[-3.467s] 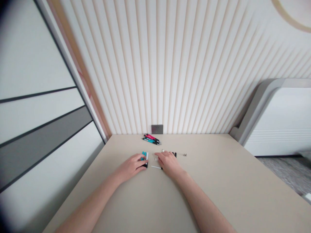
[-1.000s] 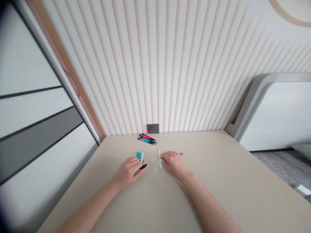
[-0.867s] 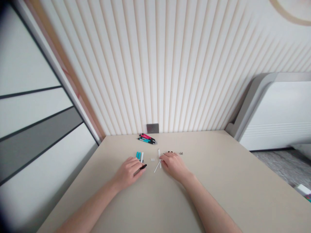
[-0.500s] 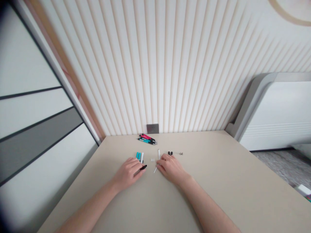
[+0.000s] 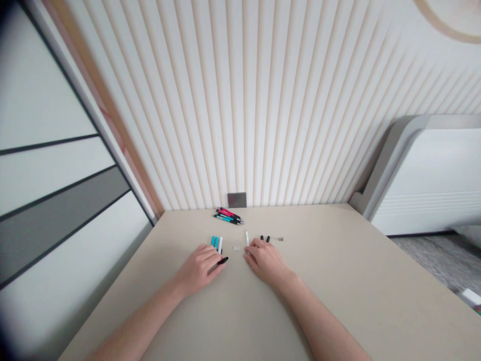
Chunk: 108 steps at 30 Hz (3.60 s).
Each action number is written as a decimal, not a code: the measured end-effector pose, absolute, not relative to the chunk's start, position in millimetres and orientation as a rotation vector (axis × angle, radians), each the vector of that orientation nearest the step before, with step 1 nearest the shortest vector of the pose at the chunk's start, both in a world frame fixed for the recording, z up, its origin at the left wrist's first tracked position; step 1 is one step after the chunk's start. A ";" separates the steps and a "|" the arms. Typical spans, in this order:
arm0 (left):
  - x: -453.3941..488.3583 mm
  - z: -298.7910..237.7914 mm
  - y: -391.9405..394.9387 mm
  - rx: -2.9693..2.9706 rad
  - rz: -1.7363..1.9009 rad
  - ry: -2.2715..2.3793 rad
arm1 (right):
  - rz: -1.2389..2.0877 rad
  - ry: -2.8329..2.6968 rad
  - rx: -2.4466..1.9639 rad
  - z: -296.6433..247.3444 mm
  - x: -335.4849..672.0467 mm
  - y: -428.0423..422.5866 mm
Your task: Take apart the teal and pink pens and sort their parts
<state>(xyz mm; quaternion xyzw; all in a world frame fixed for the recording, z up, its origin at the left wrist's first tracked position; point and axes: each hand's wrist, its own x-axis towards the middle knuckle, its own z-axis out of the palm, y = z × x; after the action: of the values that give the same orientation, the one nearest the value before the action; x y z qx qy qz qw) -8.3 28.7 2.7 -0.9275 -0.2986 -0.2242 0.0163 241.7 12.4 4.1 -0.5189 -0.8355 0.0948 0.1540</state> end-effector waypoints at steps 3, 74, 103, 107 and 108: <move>-8.4 2.1 28.5 -2.885 -0.709 -0.919 | 0.276 -2.384 -1.563 5.0 240.4 12.7; -8.4 4.4 29.9 -2.900 -0.716 -0.861 | 0.248 -2.404 -1.667 25.7 247.3 10.1; -9.7 1.8 30.2 -2.925 -0.680 -0.859 | 0.269 -2.208 -2.012 10.0 260.0 19.9; -9.6 1.1 30.3 -2.923 -0.679 -0.854 | 0.227 -2.208 -2.042 7.2 259.3 20.6; -9.7 1.0 30.3 -2.922 -0.675 -0.856 | 0.213 -2.209 -2.046 6.8 259.3 20.6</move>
<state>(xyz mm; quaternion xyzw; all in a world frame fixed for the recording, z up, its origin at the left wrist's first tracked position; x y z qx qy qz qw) -9.7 30.3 1.0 -0.9369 -0.2744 -0.2165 0.0113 259.3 20.6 6.8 -0.6766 -0.7304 0.0705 0.0614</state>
